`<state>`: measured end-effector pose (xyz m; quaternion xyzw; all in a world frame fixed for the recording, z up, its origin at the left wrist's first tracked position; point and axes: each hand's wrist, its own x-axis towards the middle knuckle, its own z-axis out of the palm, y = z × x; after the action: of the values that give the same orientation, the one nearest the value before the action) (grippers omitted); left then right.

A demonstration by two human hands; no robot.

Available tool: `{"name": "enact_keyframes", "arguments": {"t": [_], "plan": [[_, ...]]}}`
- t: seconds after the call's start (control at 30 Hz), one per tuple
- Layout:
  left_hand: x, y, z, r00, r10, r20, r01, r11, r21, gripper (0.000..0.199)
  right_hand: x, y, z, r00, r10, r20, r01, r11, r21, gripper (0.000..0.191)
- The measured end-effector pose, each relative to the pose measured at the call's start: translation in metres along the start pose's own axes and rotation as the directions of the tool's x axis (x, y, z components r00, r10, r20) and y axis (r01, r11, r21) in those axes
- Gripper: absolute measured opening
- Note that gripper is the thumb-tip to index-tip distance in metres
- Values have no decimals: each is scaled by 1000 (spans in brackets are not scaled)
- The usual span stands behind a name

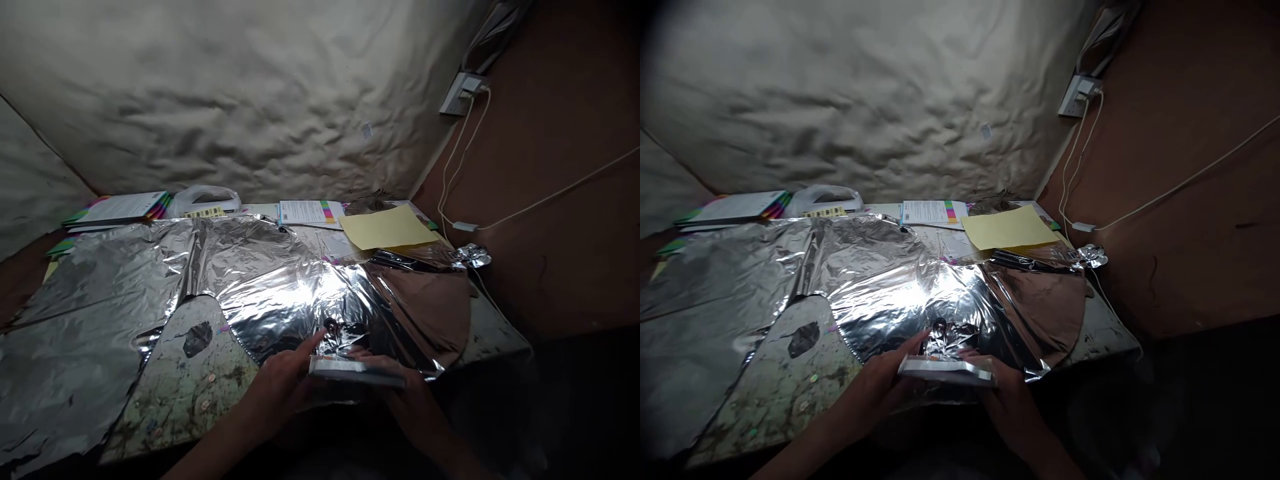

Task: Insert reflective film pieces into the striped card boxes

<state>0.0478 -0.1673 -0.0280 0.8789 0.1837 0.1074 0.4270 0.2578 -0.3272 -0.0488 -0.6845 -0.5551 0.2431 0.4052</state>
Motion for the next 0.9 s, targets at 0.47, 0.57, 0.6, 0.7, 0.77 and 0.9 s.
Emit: {"name": "enact_keyframes", "arguments": {"t": [0.47,0.57,0.6,0.7,0.77,0.9], "plan": [[15,-5,23,899,-231,-372,275,959,70,78,4,-9,23,884,349,-312,-316,936,154,70],[14,-7,25,910,-193,-367,245,964,101,76,2,-8,22,886,370,-279,-333,927,172,47],[14,-7,25,914,-179,-365,236,965,117,75,2,-8,22,888,370,-274,-333,927,172,42],[11,-6,28,902,-158,-401,244,955,172,79,4,-7,24,872,323,-367,-318,945,76,49],[10,-5,29,897,-142,-418,253,942,222,83,6,-7,27,858,252,-448,-306,951,-51,60],[12,-6,28,923,-100,-372,252,888,384,85,9,-5,28,900,76,-430,-216,934,-285,49]]}}
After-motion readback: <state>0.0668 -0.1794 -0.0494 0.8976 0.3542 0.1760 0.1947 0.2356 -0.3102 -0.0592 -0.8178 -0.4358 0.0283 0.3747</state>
